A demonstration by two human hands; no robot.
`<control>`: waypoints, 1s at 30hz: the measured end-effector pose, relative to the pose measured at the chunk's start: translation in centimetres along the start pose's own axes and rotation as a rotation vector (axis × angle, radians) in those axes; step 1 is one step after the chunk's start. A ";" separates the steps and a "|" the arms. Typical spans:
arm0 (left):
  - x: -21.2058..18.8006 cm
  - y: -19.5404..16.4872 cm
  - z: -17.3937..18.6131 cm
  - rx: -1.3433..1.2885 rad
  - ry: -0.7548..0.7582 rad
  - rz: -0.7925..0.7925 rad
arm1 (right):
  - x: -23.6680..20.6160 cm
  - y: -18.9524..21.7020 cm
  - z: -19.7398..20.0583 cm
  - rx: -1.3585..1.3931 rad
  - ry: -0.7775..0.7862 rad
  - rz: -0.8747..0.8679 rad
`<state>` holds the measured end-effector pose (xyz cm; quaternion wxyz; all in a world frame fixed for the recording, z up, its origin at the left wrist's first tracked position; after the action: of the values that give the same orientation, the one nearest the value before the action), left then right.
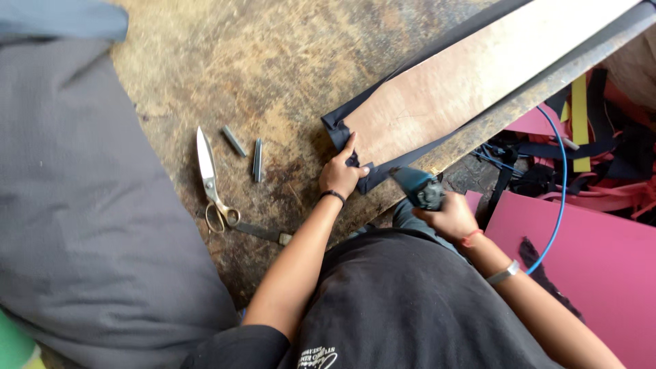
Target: The person staples dark fabric onto a long wooden board using a pneumatic nail gun, folding the fabric over the board edges and pressing it flat. They briefly gather more fabric from a pile on the floor, then continue folding and stapling the fabric along the board.
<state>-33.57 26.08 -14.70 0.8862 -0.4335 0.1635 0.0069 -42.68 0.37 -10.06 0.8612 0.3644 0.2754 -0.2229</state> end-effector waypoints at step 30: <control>29.4 -41.0 -26.2 0.341 0.062 -0.583 | 37.8 -17.0 56.7 0.269 -0.516 0.060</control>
<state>-6.84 -23.48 -6.99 0.9052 -0.3075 0.0585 -0.2876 -6.65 -59.92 -9.66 0.8530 0.4144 0.0042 -0.3173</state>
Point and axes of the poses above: each hand's wrist, its own x-axis towards the middle knuckle, its own z-axis out of the back of the hand, y = z × x, the point moved 8 cm from there along x, towards the middle knuckle, and after that the axes turned 15 degrees about -z, right-handed, at the moved point
